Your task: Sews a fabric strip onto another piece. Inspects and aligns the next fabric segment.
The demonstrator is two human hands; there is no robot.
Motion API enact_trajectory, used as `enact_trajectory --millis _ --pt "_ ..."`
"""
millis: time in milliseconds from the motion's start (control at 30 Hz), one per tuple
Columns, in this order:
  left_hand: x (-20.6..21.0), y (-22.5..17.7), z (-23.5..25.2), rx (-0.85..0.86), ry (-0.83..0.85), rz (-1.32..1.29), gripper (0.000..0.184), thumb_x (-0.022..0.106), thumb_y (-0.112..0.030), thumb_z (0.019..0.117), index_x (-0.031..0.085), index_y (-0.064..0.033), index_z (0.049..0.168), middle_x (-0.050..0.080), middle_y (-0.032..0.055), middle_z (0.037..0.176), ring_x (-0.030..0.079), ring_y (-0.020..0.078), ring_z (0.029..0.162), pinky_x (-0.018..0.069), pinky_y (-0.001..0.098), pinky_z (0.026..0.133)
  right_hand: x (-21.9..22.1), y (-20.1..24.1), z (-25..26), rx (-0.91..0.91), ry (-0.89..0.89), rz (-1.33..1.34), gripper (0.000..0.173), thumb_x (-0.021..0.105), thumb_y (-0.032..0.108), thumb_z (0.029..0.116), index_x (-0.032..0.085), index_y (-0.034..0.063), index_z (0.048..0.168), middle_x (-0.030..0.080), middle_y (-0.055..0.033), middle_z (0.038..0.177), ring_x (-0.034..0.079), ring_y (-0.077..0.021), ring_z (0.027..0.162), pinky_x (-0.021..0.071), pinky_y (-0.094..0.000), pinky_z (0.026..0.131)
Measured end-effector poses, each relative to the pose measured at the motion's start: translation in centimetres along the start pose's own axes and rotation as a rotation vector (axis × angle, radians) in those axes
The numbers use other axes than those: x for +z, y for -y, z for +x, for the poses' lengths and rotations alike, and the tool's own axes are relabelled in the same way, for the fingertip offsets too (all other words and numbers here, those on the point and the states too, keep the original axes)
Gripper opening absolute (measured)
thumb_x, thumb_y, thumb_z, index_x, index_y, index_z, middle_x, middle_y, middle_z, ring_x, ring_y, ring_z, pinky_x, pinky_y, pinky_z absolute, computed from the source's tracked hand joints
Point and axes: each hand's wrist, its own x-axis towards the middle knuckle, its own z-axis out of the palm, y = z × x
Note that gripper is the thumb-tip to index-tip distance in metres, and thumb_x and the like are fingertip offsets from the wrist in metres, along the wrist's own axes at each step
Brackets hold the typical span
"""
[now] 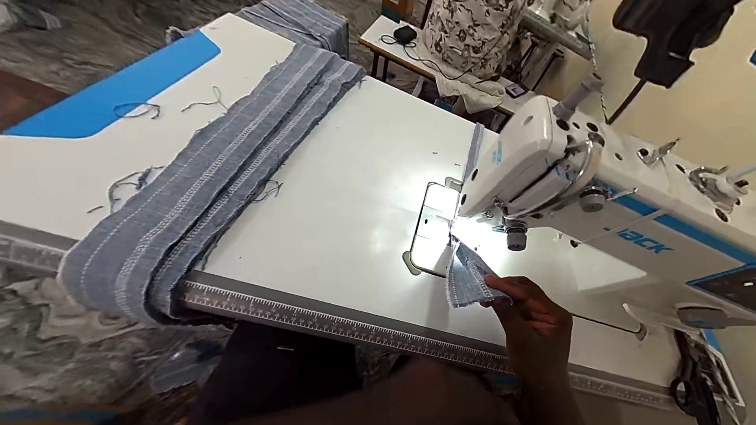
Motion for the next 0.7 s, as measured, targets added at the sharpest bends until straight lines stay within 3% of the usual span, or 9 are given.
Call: enact_trajectory --millis 67,167,233,333,367,433,500,600,700 --pt "-2.8 1.1 0.7 -0.082 -0.350 0.274 0.025 0.069 -0.041 0.0978 0.067 -0.0166 0.105 0.067 -0.0005 0.092 0.066 0.0099 0.083 0.0584 0.0303 0.072 -0.3 -0.2 -0.2 -0.096 0.012 -0.107 0.019 0.076 0.017 0.0924 0.080 0.0199 0.111 0.067 0.0029 0.103 0.065 -0.0079 0.088 0.0591 -0.0200 0.070" --pt "-7.0 3.1 2.4 -0.140 -0.451 0.458 0.053 0.078 -0.039 0.0876 0.061 -0.0169 0.132 0.060 0.0023 0.122 0.057 0.0171 0.115 0.0529 0.0359 0.092 -0.4 -0.8 0.2 -0.236 0.017 -0.145 0.016 0.076 0.018 0.0917 0.080 0.0205 0.108 0.064 0.0017 0.117 0.064 -0.0115 0.107 0.0598 -0.0261 0.087" --pt "-8.3 3.7 3.1 -0.074 -0.451 0.436 0.024 0.072 -0.025 0.0914 0.076 -0.0177 0.114 0.063 0.0006 0.120 0.055 0.0193 0.123 0.0502 0.0373 0.102 -0.4 -1.0 0.7 -0.298 0.042 -0.101 0.013 0.076 0.017 0.0920 0.080 0.0162 0.104 0.067 -0.0051 0.131 0.063 -0.0224 0.125 0.0579 -0.0389 0.103" --pt "-9.5 4.1 3.8 0.024 -0.386 0.301 0.012 0.066 -0.015 0.0966 0.077 -0.0139 0.102 0.066 0.0032 0.124 0.055 0.0229 0.133 0.0513 0.0384 0.110 -0.3 -1.2 1.6 -0.326 0.046 -0.001 0.011 0.075 0.010 0.0920 0.078 0.0087 0.103 0.075 -0.0055 0.109 0.071 -0.0223 0.109 0.0617 -0.0407 0.097" --pt "-9.6 4.3 3.9 0.028 -0.378 0.243 0.012 0.066 -0.014 0.0973 0.076 -0.0110 0.102 0.069 0.0036 0.123 0.060 0.0215 0.128 0.0543 0.0376 0.107 0.0 -1.3 1.6 -0.302 0.015 0.028 0.013 0.075 0.007 0.0916 0.078 0.0065 0.104 0.075 -0.0055 0.105 0.073 -0.0195 0.101 0.0639 -0.0355 0.089" --pt "-9.4 4.5 4.2 -0.024 -0.455 0.128 0.010 0.069 -0.012 0.0965 0.073 -0.0073 0.104 0.073 -0.0004 0.103 0.071 0.0113 0.095 0.0622 0.0278 0.084 1.1 -1.0 1.7 -0.206 -0.097 0.092 0.017 0.077 0.007 0.0896 0.073 0.0069 0.106 0.074 -0.0030 0.095 0.072 -0.0141 0.083 0.0647 -0.0292 0.073" --pt "-9.1 4.3 4.8 -0.117 -0.517 0.001 0.024 0.070 -0.011 0.0961 0.061 -0.0093 0.118 0.069 0.0000 0.090 0.068 0.0116 0.076 0.0608 0.0259 0.070 1.9 -0.7 1.8 -0.106 -0.165 0.152 0.030 0.079 0.007 0.0885 0.056 0.0146 0.106 0.071 -0.0022 0.090 0.072 -0.0144 0.074 0.0648 -0.0292 0.066" --pt "-9.1 4.3 5.0 -0.139 -0.514 -0.022 0.014 0.064 -0.009 0.0982 0.066 -0.0126 0.112 0.068 0.0006 0.096 0.067 0.0126 0.079 0.0603 0.0263 0.070 2.7 -0.7 1.8 -0.090 -0.223 0.118 0.023 0.079 0.006 0.0881 0.059 0.0118 0.099 0.071 -0.0021 0.085 0.071 -0.0139 0.068 0.0643 -0.0281 0.061" --pt "-9.6 4.1 4.8 -0.120 -0.454 0.145 0.028 0.061 -0.013 0.1013 0.072 -0.0128 0.128 0.066 -0.0016 0.106 0.066 0.0093 0.087 0.0598 0.0235 0.075 2.6 -0.4 1.8 -0.129 -0.217 0.012 0.017 0.079 0.008 0.0885 0.075 0.0052 0.105 0.074 -0.0013 0.092 0.072 -0.0115 0.074 0.0650 -0.0257 0.067"
